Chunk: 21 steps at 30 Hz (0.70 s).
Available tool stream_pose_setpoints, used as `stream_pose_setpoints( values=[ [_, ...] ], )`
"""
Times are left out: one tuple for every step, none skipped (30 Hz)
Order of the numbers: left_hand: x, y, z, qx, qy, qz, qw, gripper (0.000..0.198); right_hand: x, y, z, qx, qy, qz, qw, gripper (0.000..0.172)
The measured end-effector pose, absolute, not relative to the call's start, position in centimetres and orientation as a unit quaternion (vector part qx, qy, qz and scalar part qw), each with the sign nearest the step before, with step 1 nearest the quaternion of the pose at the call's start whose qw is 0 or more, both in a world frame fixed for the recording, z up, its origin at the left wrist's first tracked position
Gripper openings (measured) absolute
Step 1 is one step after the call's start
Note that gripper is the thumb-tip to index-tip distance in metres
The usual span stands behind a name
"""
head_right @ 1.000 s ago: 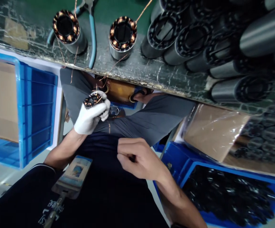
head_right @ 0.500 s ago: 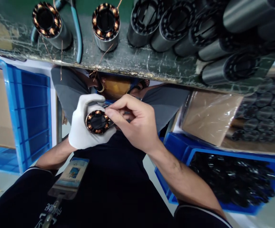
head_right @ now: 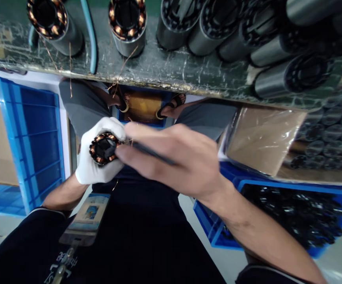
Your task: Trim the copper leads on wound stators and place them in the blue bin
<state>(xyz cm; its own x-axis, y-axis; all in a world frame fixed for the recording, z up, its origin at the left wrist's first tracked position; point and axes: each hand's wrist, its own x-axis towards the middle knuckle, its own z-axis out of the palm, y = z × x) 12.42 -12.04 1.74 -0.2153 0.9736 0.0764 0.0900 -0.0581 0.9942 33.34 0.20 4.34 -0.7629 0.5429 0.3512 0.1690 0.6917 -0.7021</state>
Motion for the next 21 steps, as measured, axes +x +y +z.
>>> stream_pose_setpoints(
  values=[
    [12.4,-12.0,1.9,0.487,0.556,0.535,0.409,0.036,33.5,0.3,4.5,-0.184,-0.891,0.345,0.23,0.033],
    [12.3,-12.0,1.9,0.499,0.563,0.52,0.403,0.034,33.7,0.5,4.5,-0.184,-0.89,0.368,0.196,0.028],
    [12.2,-12.0,1.9,0.517,0.575,0.501,0.389,0.032,34.0,0.7,4.3,-0.197,-0.881,0.398,0.165,0.023],
    [12.0,-12.1,1.8,0.54,0.591,0.474,0.367,0.031,34.2,0.9,4.0,-0.215,-0.868,0.424,0.147,0.018],
    [11.8,-12.3,1.6,0.57,0.609,0.44,0.333,0.028,34.4,1.0,3.7,-0.232,-0.856,0.441,0.136,0.014],
    [11.5,-12.5,1.4,0.603,0.627,0.398,0.291,0.024,34.5,1.2,3.3,-0.245,-0.851,0.448,0.125,0.015],
    [11.3,-12.7,1.2,0.635,0.642,0.351,0.248,0.02,34.5,1.2,3.0,-0.253,-0.85,0.446,0.118,0.018],
    [11.1,-12.9,1.0,0.665,0.65,0.306,0.208,0.017,34.4,1.0,2.8,-0.254,-0.854,0.439,0.111,0.026],
    [11.0,-13.1,0.8,0.689,0.652,0.265,0.174,0.016,34.1,0.7,2.6,-0.248,-0.861,0.431,0.104,0.038],
    [11.0,-13.3,0.7,0.705,0.654,0.231,0.149,0.017,33.8,0.3,2.5,-0.232,-0.87,0.424,0.096,0.05],
    [11.1,-13.4,0.6,0.715,0.655,0.204,0.132,0.018,33.4,-0.1,2.5,-0.214,-0.879,0.418,0.087,0.06],
    [11.4,-13.5,0.6,0.722,0.656,0.183,0.122,0.02,32.9,-0.6,2.4,-0.195,-0.887,0.412,0.072,0.068],
    [11.6,-13.6,0.7,0.726,0.656,0.17,0.115,0.021,32.5,-1.0,2.3,-0.181,-0.895,0.405,0.056,0.07],
    [11.9,-13.6,0.8,0.729,0.654,0.164,0.113,0.021,32.2,-1.3,2.3,-0.175,-0.9,0.398,0.035,0.068],
    [12.1,-13.7,0.9,0.73,0.652,0.165,0.118,0.02,31.9,-1.4,2.3,-0.173,-0.903,0.393,0.009,0.06],
    [12.2,-13.7,1.1,0.731,0.648,0.173,0.127,0.019,31.8,-1.4,2.5,-0.175,-0.903,0.393,-0.018,0.047],
    [12.2,-13.8,1.2,0.73,0.643,0.186,0.14,0.018,31.8,-1.2,2.7,-0.174,-0.899,0.399,-0.039,0.031],
    [12.2,-13.8,1.4,0.727,0.637,0.205,0.155,0.019,31.8,-1.0,3.0,-0.172,-0.893,0.413,-0.055,0.016],
    [12.0,-13.8,1.7,0.722,0.629,0.231,0.171,0.021,31.9,-0.6,3.5,-0.169,-0.883,0.433,-0.062,0.006],
    [11.8,-13.7,1.9,0.718,0.616,0.266,0.185,0.024,31.9,-0.2,4.0,-0.164,-0.871,0.46,-0.059,0.011],
    [11.5,-13.6,2.1,0.711,0.6,0.308,0.199,0.025,32.0,0.2,4.6,-0.158,-0.855,0.492,-0.046,0.017]
  ],
)
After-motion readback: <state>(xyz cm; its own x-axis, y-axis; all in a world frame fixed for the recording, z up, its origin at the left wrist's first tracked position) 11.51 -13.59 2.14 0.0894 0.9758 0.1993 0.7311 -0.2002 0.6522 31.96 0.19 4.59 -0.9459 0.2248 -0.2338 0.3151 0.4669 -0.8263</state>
